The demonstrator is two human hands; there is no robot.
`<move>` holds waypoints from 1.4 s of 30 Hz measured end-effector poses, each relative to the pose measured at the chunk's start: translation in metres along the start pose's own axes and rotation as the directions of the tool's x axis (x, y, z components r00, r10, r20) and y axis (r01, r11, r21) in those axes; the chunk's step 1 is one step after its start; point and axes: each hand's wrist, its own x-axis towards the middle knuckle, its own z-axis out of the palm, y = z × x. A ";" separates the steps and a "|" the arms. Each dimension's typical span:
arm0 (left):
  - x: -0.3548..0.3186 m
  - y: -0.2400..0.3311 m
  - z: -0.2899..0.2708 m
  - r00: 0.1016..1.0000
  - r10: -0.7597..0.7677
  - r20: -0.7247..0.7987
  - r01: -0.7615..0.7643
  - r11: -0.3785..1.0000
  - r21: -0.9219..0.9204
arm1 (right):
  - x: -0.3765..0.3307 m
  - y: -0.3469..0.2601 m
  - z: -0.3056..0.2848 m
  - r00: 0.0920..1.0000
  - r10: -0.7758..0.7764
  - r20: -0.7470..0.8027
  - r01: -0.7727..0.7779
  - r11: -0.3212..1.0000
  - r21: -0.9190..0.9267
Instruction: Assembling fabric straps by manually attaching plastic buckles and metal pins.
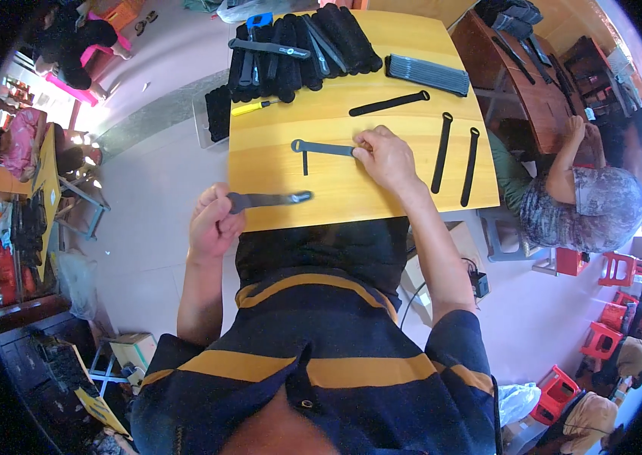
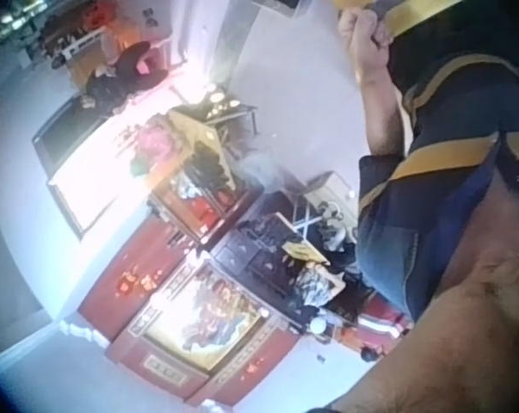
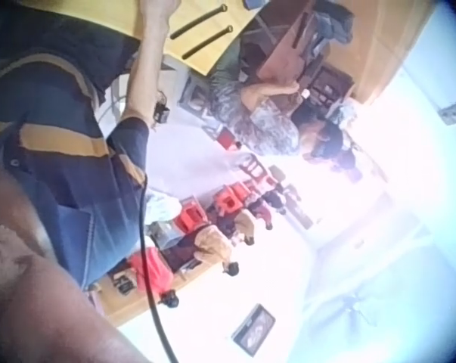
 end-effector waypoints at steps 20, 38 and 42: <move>0.021 0.001 -0.019 0.969 0.083 -0.235 0.248 -0.255 0.935 | 0.021 -0.020 -0.008 0.968 0.020 0.251 0.057 0.953 -0.298; 0.128 -0.054 0.017 0.971 -0.071 0.228 -0.239 -0.304 0.922 | 0.040 0.004 0.000 0.901 -0.184 0.392 0.203 0.979 -0.007; 0.138 -0.056 0.007 0.977 -0.125 0.173 -0.207 -0.366 0.907 | 0.043 -0.032 0.017 0.925 -0.123 0.359 0.143 0.989 -0.032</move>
